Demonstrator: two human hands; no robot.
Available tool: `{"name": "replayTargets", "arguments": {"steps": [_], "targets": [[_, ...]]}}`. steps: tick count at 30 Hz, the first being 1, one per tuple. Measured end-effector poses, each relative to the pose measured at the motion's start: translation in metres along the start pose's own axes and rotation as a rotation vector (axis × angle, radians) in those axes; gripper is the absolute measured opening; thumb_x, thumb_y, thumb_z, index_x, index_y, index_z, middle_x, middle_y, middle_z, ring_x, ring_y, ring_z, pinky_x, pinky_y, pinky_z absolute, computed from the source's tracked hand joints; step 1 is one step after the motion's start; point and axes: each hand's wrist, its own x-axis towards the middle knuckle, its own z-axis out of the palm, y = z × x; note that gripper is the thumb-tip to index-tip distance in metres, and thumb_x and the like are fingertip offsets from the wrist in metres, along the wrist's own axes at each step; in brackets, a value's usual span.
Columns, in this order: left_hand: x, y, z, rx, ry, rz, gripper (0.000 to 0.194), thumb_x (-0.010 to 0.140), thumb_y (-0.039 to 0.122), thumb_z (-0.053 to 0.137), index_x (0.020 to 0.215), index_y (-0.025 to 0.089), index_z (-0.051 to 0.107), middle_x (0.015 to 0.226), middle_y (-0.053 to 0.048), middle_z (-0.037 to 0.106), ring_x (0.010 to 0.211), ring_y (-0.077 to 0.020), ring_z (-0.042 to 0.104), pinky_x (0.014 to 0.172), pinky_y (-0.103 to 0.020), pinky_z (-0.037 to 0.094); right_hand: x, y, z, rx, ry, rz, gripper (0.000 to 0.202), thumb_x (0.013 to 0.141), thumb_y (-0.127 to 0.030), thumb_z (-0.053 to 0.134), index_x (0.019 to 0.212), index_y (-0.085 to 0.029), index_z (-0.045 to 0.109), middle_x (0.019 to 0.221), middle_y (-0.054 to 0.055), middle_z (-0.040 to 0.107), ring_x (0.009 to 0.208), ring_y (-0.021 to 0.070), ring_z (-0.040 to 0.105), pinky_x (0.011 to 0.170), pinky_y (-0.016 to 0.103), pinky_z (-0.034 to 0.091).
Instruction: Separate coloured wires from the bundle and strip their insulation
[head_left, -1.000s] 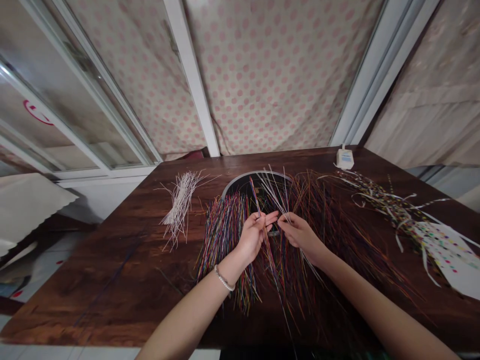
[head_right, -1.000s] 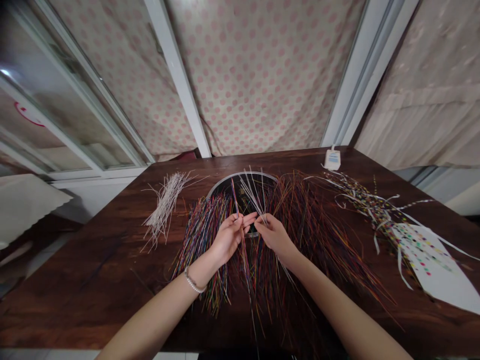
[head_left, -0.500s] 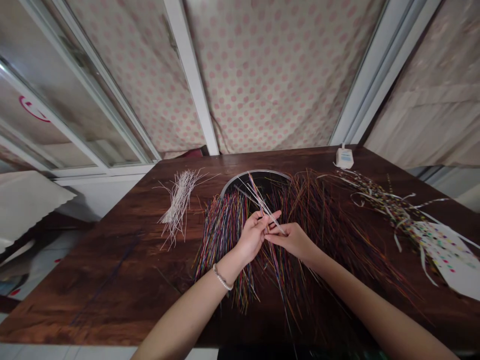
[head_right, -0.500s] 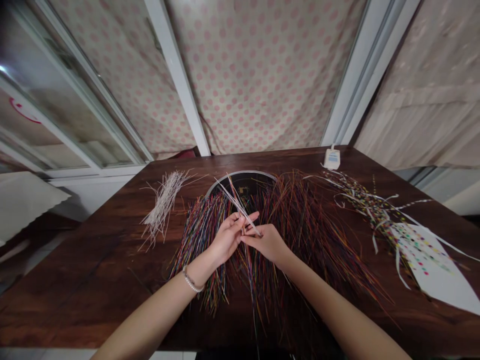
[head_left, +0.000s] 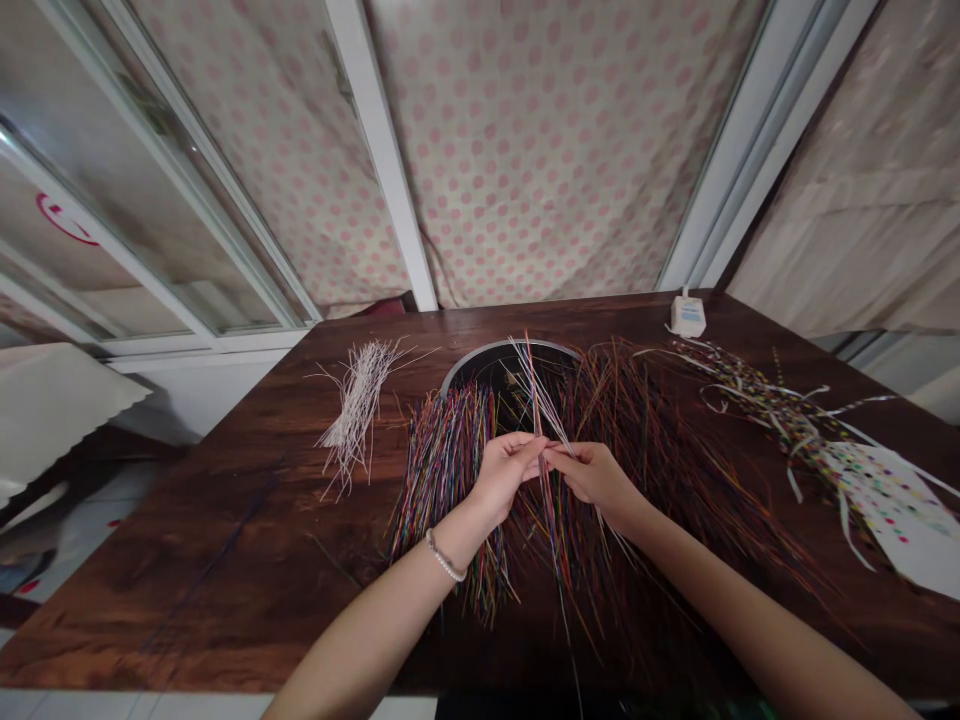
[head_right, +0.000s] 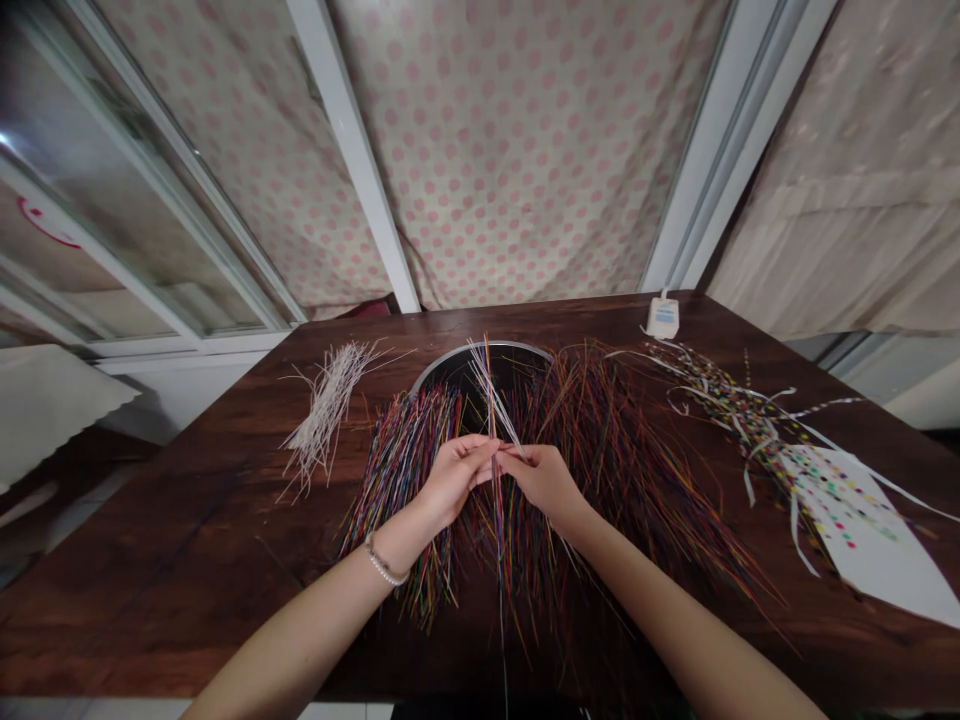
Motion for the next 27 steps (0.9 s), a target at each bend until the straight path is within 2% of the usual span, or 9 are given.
{"name": "replayTargets", "arguments": {"steps": [11, 27], "targets": [[-0.001, 0.001, -0.0002, -0.003, -0.014, 0.004, 0.028, 0.065, 0.033, 0.068, 0.081, 0.01, 0.066, 0.078, -0.009, 0.067, 0.07, -0.0133, 0.061, 0.075, -0.029, 0.047, 0.0017, 0.0, -0.0027, -0.041, 0.058, -0.002, 0.023, 0.069, -0.033, 0.059, 0.069, -0.011, 0.065, 0.038, -0.008, 0.031, 0.035, 0.0029, 0.02, 0.037, 0.02, 0.016], [-0.0011, 0.003, 0.0011, 0.015, 0.026, -0.032, 0.03, 0.062, 0.034, 0.07, 0.079, 0.01, 0.067, 0.075, -0.008, 0.068, 0.068, -0.0138, 0.062, 0.077, -0.032, 0.048, 0.0008, -0.0016, -0.0025, -0.046, 0.053, 0.0, 0.028, 0.067, -0.037, 0.059, 0.072, -0.011, 0.067, 0.038, -0.007, 0.032, 0.036, 0.0039, 0.02, 0.038, 0.022, 0.015]]}}
